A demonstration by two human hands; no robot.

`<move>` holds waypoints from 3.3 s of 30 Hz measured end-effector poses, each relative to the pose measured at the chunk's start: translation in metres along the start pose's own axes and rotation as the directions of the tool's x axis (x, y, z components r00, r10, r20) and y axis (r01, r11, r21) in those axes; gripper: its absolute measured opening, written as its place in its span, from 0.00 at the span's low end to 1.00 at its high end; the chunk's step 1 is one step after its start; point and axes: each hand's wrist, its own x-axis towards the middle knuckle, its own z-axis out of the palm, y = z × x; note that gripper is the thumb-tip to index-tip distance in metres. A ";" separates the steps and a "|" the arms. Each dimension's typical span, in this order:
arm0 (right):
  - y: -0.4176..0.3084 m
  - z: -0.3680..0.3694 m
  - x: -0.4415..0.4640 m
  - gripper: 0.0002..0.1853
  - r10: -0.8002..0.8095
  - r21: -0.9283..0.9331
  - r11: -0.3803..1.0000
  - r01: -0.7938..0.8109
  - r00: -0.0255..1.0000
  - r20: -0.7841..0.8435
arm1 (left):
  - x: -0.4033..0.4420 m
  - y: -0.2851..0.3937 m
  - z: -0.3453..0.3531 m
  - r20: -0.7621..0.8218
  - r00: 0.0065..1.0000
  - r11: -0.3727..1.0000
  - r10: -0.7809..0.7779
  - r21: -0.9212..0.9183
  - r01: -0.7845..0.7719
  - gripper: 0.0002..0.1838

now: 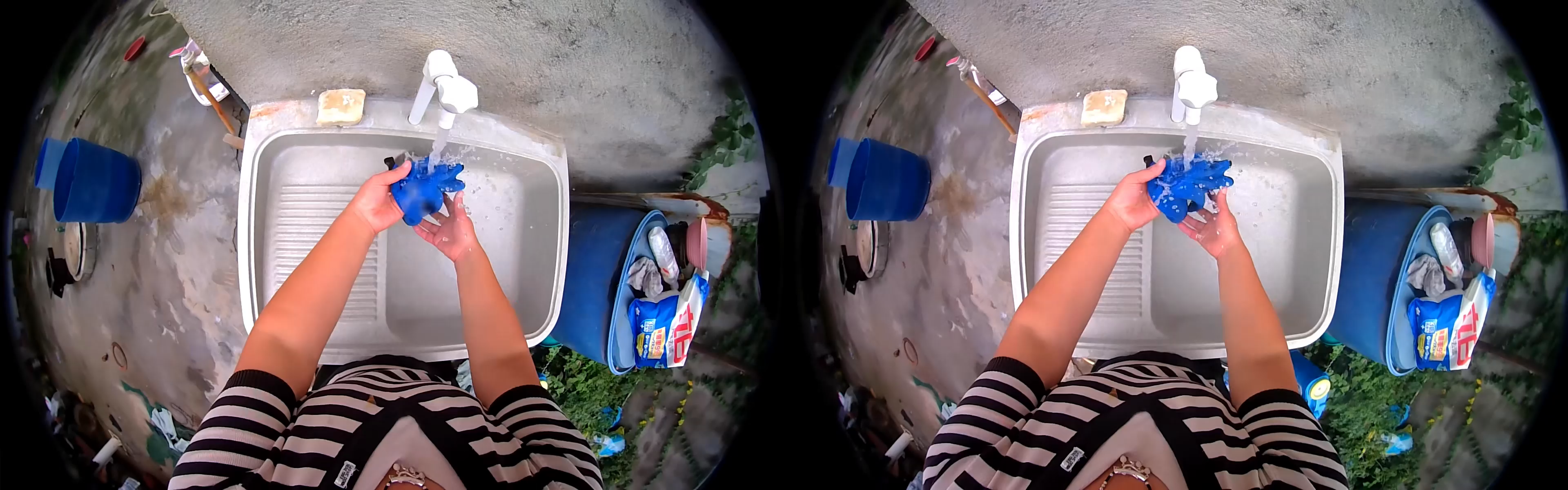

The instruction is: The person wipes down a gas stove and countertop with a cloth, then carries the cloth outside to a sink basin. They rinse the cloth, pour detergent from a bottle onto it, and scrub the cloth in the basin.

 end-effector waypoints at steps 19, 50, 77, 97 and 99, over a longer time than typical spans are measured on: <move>0.026 0.075 0.024 0.20 -0.845 -0.680 0.263 0.684 0.504 0.180 | -0.009 -0.020 0.022 -0.293 0.949 0.993 0.113 0.044 -0.105 0.17; 0.001 0.058 -0.018 0.19 -0.266 -0.182 0.910 0.373 0.861 0.434 | -0.119 0.005 -0.028 -0.250 0.660 0.572 0.708 0.752 -0.329 0.14; 0.023 0.049 -0.060 0.09 -0.414 -0.256 0.731 0.633 0.709 0.572 | -0.233 0.033 -0.074 -0.211 0.804 0.823 0.555 0.277 -0.496 0.13; 0.033 0.037 -0.046 0.18 -0.558 -0.689 0.100 0.718 0.614 0.559 | -0.213 0.019 -0.094 -0.318 0.868 0.785 0.381 0.608 -0.121 0.30; 0.048 0.020 -0.044 0.19 -0.559 -0.702 0.050 0.710 0.602 0.570 | -0.203 0.004 -0.110 -0.329 0.885 0.819 0.330 0.566 -0.094 0.24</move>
